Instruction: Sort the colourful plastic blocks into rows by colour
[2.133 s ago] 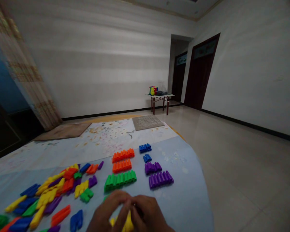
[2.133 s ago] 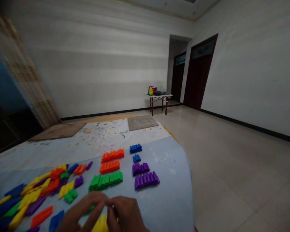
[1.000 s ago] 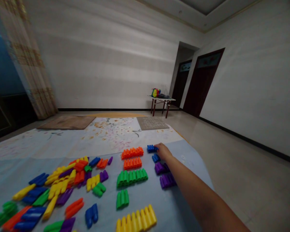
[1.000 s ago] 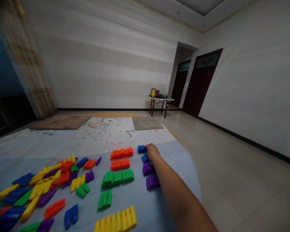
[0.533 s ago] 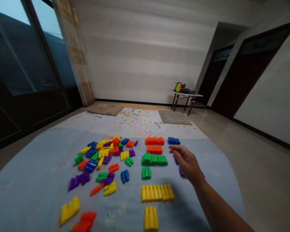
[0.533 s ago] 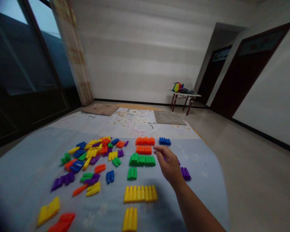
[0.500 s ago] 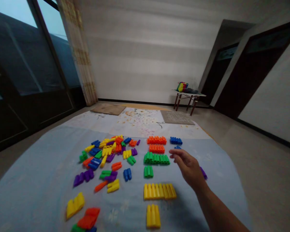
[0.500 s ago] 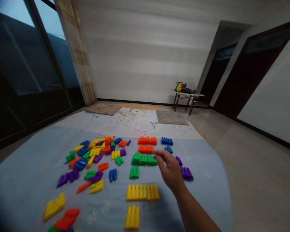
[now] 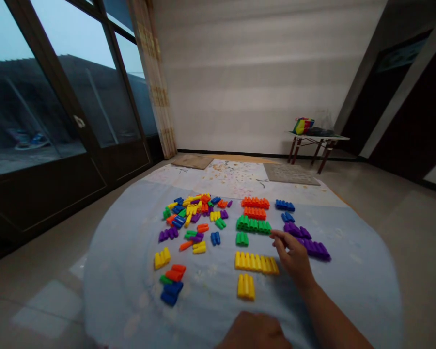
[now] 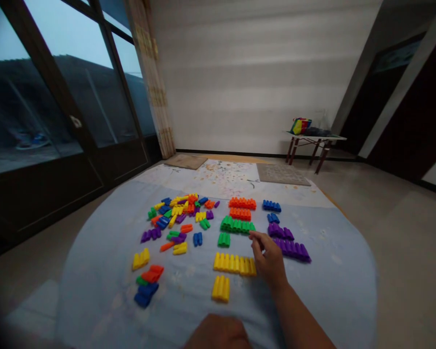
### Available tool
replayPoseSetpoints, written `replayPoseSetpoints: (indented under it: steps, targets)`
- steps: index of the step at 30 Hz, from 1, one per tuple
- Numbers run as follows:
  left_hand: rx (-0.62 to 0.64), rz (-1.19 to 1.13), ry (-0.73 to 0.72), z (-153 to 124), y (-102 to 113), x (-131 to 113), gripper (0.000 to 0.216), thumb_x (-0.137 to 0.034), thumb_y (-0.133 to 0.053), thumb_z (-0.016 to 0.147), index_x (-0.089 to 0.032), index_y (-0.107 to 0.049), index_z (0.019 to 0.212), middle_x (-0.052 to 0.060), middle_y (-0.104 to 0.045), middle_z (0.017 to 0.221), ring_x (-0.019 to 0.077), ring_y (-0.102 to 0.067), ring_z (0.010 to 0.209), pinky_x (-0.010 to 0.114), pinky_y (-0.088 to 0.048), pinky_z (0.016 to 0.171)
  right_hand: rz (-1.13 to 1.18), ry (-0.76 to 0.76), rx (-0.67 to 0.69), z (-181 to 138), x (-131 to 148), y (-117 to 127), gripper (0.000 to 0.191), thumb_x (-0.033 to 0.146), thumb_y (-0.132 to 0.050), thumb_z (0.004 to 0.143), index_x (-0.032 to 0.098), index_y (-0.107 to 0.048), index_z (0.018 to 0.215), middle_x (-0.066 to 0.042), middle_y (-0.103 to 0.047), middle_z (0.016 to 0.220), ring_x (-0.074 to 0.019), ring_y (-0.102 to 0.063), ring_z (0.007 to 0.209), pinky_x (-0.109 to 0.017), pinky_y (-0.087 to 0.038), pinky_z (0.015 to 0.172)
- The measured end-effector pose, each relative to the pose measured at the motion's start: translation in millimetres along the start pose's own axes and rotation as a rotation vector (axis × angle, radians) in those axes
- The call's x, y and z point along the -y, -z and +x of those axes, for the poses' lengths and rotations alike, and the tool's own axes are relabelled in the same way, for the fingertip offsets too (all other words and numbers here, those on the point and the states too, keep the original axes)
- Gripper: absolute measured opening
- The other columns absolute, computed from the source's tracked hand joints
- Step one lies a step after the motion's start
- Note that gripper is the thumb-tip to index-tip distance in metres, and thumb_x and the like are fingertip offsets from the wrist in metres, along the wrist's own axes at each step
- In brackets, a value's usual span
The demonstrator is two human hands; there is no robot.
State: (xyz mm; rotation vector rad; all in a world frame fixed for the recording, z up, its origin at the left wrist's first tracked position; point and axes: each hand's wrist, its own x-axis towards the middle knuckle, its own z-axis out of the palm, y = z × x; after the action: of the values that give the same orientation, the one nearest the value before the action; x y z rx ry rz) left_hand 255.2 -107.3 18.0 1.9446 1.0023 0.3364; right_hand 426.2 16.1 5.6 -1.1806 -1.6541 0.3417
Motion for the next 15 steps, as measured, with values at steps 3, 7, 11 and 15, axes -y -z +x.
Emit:
replayPoseSetpoints:
  steps: [3, 7, 11, 15]
  targets:
    - [-0.223, 0.263, 0.212, -42, 40, 11, 0.038, -0.041, -0.049, 0.081, -0.031, -0.059, 0.116, 0.010, -0.059, 0.118, 0.0258, -0.056, 0.109, 0.037, -0.045, 0.092, -0.009, 0.032, 0.001, -1, -1, -1, 0.026, 0.031, -0.045, 0.086, 0.017, -0.065, 0.096, -0.008, -0.069, 0.085, -0.0171, -0.063, 0.067, -0.030, -0.051, 0.063]
    - [-0.492, 0.424, 0.589, -105, 87, 44, 0.066, -0.049, -0.050, 0.075, -0.027, -0.039, 0.136, 0.009, -0.041, 0.140, 0.0272, -0.042, 0.127, 0.041, -0.036, 0.105, -0.013, 0.048, 0.002, 0, -2, -3, 0.025, 0.029, -0.045, 0.086, 0.017, -0.064, 0.095, -0.007, -0.069, 0.083, -0.0172, -0.063, 0.066, -0.030, -0.051, 0.061]
    - [-0.449, 0.411, 0.684, -121, 105, 73, 0.071, -0.040, -0.053, 0.071, -0.021, -0.036, 0.138, 0.011, -0.035, 0.142, 0.0253, -0.048, 0.121, 0.037, -0.039, 0.101, -0.015, 0.060, 0.020, 0, -3, -5, 0.024, 0.028, -0.045, 0.086, 0.018, -0.064, 0.095, -0.007, -0.068, 0.082, -0.0171, -0.062, 0.065, -0.030, -0.051, 0.061]
    - [-0.484, 0.388, 0.595, -98, 115, 78, 0.058, -0.032, -0.049, 0.073, -0.021, -0.046, 0.129, 0.010, -0.048, 0.126, 0.0226, -0.050, 0.117, 0.035, -0.036, 0.102, -0.023, 0.067, 0.046, 0, -3, -6, 0.025, 0.029, -0.045, 0.086, 0.018, -0.064, 0.096, -0.008, -0.068, 0.082, -0.0178, -0.062, 0.066, -0.030, -0.051, 0.062]
